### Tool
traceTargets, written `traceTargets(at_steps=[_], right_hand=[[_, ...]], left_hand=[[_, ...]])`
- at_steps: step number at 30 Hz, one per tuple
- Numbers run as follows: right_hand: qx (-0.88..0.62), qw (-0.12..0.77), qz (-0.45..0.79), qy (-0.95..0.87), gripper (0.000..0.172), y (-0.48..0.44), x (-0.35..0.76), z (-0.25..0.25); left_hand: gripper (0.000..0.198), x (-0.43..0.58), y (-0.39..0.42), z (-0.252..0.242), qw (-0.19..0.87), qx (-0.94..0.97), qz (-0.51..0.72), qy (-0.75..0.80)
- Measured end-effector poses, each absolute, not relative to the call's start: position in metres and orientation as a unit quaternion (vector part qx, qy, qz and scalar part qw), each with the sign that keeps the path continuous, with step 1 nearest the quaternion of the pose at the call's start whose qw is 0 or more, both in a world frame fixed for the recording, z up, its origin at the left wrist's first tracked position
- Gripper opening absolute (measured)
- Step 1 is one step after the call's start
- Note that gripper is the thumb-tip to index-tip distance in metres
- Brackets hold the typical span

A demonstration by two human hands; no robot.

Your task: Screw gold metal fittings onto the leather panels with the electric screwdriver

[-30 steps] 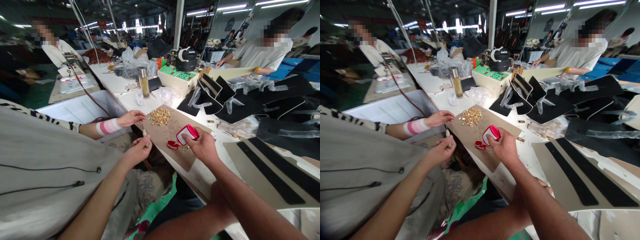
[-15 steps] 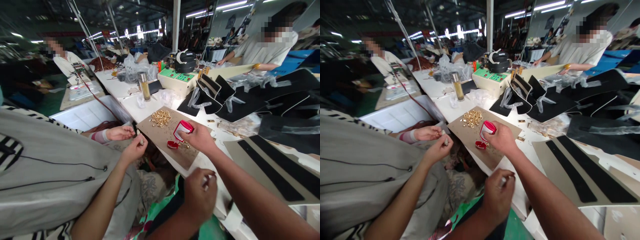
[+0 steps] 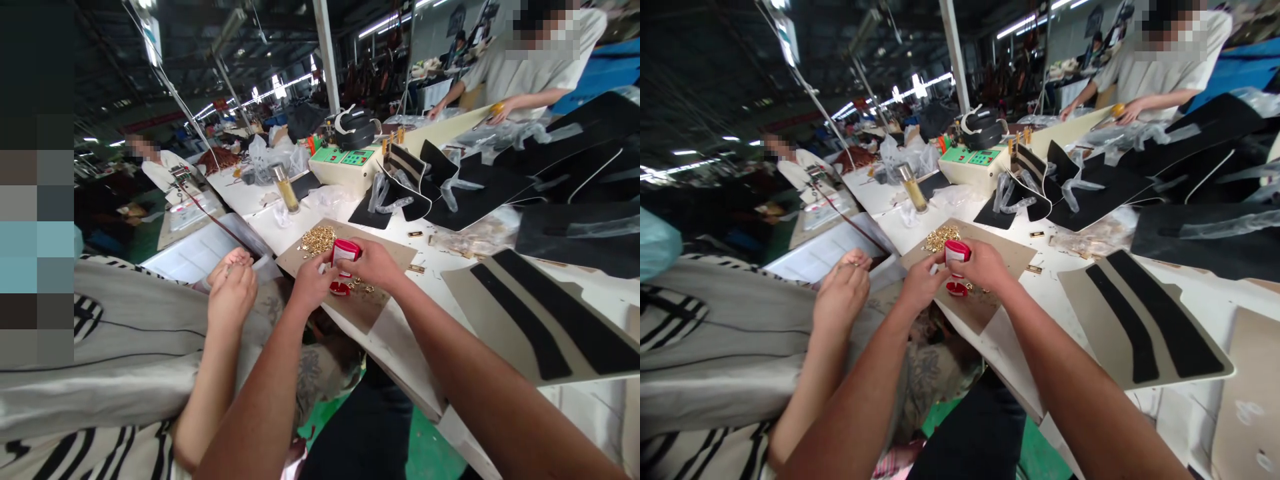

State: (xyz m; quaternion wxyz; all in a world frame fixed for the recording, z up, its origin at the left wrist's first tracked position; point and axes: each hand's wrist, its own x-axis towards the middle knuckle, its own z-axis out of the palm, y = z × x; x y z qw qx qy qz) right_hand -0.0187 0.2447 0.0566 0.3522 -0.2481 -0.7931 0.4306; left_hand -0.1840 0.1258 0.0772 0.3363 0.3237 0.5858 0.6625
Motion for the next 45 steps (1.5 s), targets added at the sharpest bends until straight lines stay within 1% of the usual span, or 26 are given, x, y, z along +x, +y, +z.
traceTargets(at_steps=[2, 5, 8, 11, 15, 23, 28, 37, 45], right_hand=[[-0.237, 0.362, 0.477, -0.765, 0.026, 0.245, -0.019, 0.051], [-0.222, 0.367, 0.536, -0.727, 0.030, 0.244, -0.021, 0.040], [-0.201, 0.374, 0.554, -0.717, 0.032, 0.245, -0.023, 0.031], [-0.186, 0.375, 0.559, -0.716, 0.035, 0.246, -0.024, 0.027], [-0.194, 0.372, 0.551, -0.722, 0.034, 0.246, -0.025, 0.026], [-0.201, 0.374, 0.542, -0.725, 0.035, 0.245, -0.030, 0.024], [-0.206, 0.380, 0.534, -0.726, 0.032, 0.246, -0.030, 0.022], [-0.195, 0.395, 0.547, -0.712, 0.030, 0.247, -0.032, 0.017], [-0.169, 0.409, 0.573, -0.690, 0.027, 0.251, -0.034, 0.011]], left_hand=[[0.025, -0.169, 0.136, 0.064, 0.310, 0.387, 0.608, 0.620], [0.031, -0.165, 0.139, 0.054, 0.271, 0.444, 0.547, 0.657], [0.033, -0.171, 0.138, 0.053, 0.235, 0.464, 0.521, 0.677], [0.028, -0.173, 0.138, 0.054, 0.216, 0.478, 0.505, 0.685], [0.023, -0.173, 0.138, 0.054, 0.202, 0.493, 0.494, 0.687], [0.032, -0.180, 0.140, 0.045, 0.212, 0.499, 0.489, 0.683], [0.035, -0.180, 0.142, 0.041, 0.190, 0.503, 0.477, 0.695], [0.030, -0.180, 0.144, 0.041, 0.141, 0.506, 0.453, 0.720], [0.025, -0.177, 0.145, 0.044, 0.133, 0.520, 0.465, 0.705]])
